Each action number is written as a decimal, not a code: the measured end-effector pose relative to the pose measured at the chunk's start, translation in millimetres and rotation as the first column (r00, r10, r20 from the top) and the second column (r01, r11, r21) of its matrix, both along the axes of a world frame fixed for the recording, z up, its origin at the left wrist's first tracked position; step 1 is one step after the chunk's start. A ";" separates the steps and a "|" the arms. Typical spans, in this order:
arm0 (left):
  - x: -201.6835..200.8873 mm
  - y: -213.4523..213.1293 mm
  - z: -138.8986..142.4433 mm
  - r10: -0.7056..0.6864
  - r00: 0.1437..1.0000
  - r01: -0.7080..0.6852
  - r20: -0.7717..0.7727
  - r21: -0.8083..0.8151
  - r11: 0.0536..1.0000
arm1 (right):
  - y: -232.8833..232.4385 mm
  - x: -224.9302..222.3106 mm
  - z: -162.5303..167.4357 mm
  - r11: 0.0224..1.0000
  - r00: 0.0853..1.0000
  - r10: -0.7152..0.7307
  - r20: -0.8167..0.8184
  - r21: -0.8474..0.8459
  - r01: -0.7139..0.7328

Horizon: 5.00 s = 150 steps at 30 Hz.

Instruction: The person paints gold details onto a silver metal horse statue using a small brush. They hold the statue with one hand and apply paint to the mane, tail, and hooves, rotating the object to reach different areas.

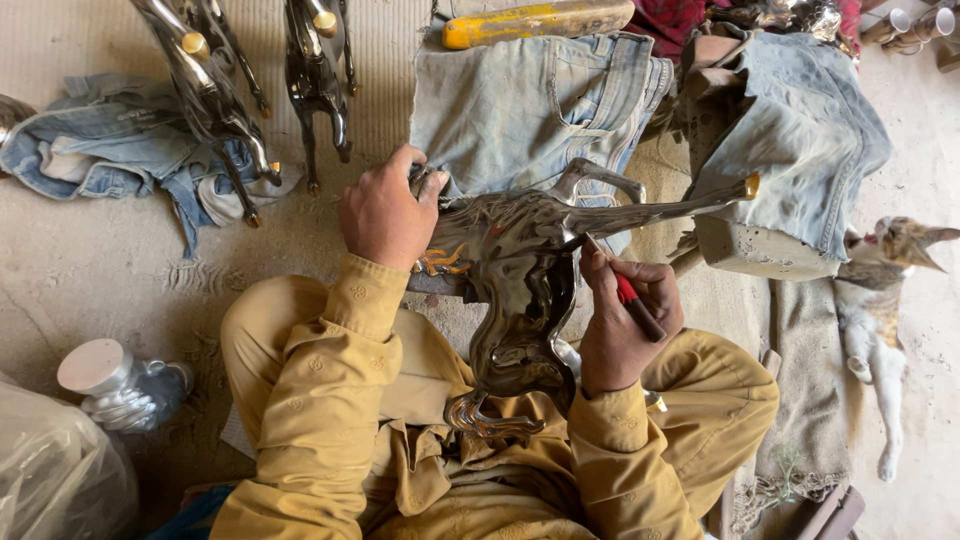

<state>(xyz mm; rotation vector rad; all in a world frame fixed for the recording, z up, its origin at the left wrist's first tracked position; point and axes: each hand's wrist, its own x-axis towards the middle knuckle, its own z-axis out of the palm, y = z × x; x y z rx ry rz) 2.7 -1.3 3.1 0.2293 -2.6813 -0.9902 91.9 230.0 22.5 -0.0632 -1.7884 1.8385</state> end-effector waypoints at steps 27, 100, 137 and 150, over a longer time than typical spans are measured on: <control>-1.9 -0.7 -0.3 -0.014 1.000 0.014 0.002 -0.004 1.000 | 18.6 4.0 14.6 0.889 0.982 0.163 0.090 0.418 -0.186; -2.2 4.4 -5.9 0.030 0.998 -0.033 -0.063 -0.039 0.999 | 33.0 47.4 22.8 0.846 0.924 0.249 0.290 0.399 -0.353; -42.8 14.9 60.1 -0.206 0.940 0.156 -0.273 -0.195 0.968 | 99.9 71.7 -64.3 0.721 0.959 0.285 -0.015 -0.656 -0.224; -96.7 68.7 22.1 -0.404 0.769 0.200 -0.495 -0.415 0.888 | 69.8 14.9 -32.2 0.872 0.988 0.150 0.029 -0.475 -0.119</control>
